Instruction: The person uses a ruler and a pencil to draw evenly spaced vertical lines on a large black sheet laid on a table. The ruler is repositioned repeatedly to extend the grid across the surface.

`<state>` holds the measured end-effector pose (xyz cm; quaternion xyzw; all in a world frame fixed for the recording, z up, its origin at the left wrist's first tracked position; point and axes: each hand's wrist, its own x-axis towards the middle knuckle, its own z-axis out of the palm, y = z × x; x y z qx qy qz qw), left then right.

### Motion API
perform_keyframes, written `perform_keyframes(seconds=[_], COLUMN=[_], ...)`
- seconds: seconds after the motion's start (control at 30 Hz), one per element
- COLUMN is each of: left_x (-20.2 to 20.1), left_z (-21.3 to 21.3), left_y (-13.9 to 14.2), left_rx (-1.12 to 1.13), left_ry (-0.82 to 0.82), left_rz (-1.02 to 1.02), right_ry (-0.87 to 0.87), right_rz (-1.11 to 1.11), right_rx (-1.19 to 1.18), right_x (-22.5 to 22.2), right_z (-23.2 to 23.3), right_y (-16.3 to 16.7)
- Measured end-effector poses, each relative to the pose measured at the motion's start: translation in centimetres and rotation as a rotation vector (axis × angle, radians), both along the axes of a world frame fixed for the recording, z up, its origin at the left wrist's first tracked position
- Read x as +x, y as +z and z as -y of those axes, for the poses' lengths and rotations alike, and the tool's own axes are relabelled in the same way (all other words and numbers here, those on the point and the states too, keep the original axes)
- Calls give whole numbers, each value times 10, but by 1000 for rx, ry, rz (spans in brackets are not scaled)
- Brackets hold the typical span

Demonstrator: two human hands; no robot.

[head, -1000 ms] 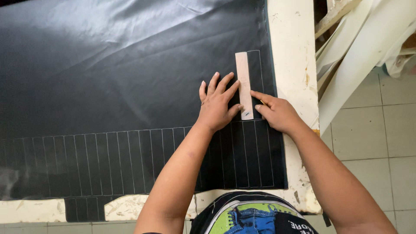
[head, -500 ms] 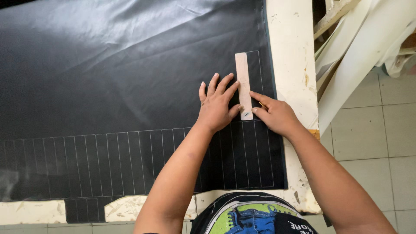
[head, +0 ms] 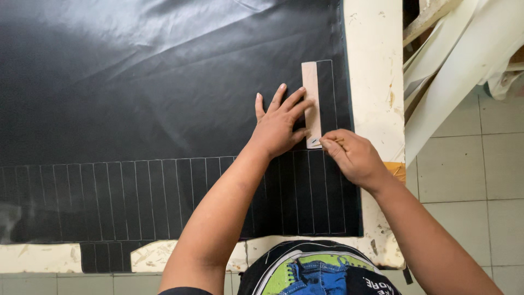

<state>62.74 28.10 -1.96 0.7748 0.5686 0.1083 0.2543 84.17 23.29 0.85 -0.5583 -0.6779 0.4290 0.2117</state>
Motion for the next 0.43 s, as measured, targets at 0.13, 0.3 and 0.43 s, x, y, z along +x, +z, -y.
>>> perform_keyframes(seconds=[0.13,0.3,0.43], left_x=[-1,0,-1], left_z=[1,2,1], left_y=[-4,-7,-7], left_rx=[-8,11,-6], left_ry=[-8,0,1], left_rz=[-3,13,6], right_ry=[52,59,90], right_rz=[-7,-10,22], right_rx=[77,59,99], right_x=[-2,-3,-2], right_z=[6,8,9], right_y=[-3,-5,-5])
